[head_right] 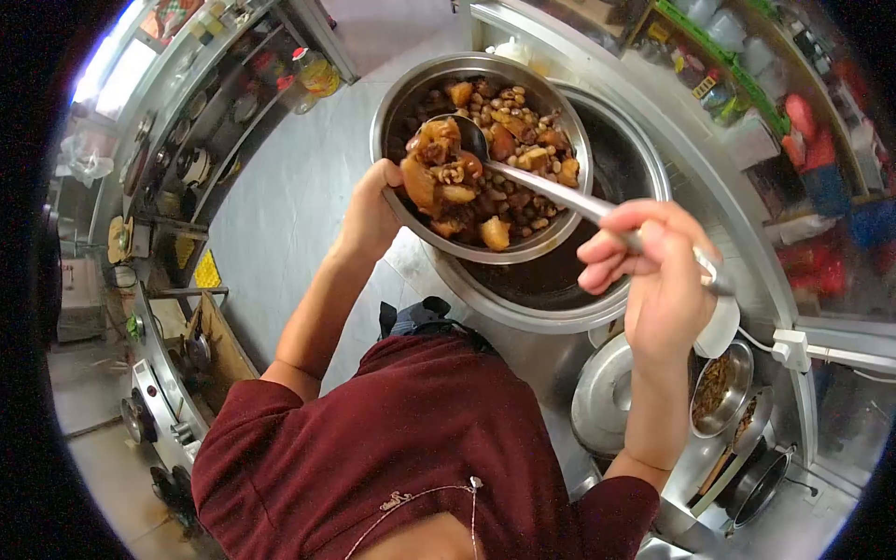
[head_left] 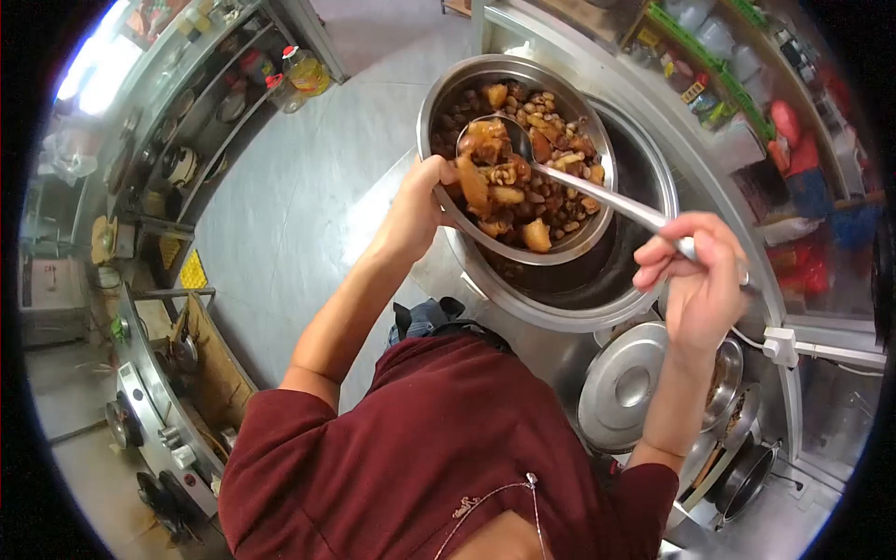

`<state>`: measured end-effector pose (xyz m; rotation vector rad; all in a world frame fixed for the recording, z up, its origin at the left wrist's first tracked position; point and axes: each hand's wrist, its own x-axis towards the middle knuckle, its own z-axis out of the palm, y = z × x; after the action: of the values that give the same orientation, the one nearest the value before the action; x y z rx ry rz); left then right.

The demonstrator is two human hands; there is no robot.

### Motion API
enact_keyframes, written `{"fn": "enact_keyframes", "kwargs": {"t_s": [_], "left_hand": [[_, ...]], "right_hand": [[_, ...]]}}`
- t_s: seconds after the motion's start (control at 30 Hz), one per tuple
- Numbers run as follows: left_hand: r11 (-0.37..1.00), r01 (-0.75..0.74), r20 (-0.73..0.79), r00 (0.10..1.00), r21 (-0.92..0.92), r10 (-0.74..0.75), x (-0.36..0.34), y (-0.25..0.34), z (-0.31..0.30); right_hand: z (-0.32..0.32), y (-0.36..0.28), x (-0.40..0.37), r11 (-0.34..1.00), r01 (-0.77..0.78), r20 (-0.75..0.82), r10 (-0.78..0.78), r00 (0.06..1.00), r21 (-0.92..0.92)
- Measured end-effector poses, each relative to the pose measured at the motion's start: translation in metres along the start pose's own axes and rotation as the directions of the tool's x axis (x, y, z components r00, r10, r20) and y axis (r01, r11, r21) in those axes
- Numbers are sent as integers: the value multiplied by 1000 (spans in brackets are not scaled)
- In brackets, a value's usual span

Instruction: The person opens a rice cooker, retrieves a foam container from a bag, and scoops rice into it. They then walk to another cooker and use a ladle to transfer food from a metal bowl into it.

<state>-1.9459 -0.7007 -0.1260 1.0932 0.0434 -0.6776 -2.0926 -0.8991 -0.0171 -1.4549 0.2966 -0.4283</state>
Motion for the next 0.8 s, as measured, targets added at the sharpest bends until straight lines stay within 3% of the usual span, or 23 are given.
{"fn": "enact_keyframes", "kwargs": {"t_s": [0.1, 0.13, 0.27, 0.33, 0.47, 0.5, 0.57, 0.63, 0.73, 0.77, 0.8], "left_hand": [[997, -68, 97, 993, -47, 72, 7, -1, -6], [996, -64, 18, 998, -65, 65, 0, 6, 6], [990, -41, 39, 998, -136, 47, -3, 14, 0], [992, -57, -62, 997, -115, 50, 1, 15, -15], [975, -208, -96, 975, -81, 200, -1, 20, -39], [966, -220, -80, 974, -137, 210, -4, 25, -41], [956, -287, -121, 953, -66, 278, -3, 25, -59], [958, -277, -179, 949, -76, 260, -6, 28, -60], [961, -263, -221, 946, -86, 239, -6, 26, -69], [968, -251, -252, 938, -22, 237, -8, 26, -63], [970, -242, -258, 939, -25, 228, -7, 24, -64]], "right_hand": [[-25, 11, 7, 990, -74, -144, 91, 985, 119], [-31, 11, 7, 986, -73, -165, 99, 981, 152], [-40, -2, 4, 997, 7, -210, 8, 978, 71], [-49, -11, 0, 998, 19, -250, -3, 968, 64], [-92, -19, -20, 998, 63, -278, -55, 959, 21], [-100, -15, -25, 997, 47, -281, -64, 958, -67], [-106, 3, -30, 980, -19, -267, -35, 963, -197], [-102, 35, -34, 906, -70, -129, 17, 992, -418], [-95, 72, -44, 833, -135, -14, 151, 988, -536], [-94, 77, -45, 683, 110, 215, 70, 974, -722], [-94, 80, -45, 477, 372, 446, 50, 893, -797]]}}
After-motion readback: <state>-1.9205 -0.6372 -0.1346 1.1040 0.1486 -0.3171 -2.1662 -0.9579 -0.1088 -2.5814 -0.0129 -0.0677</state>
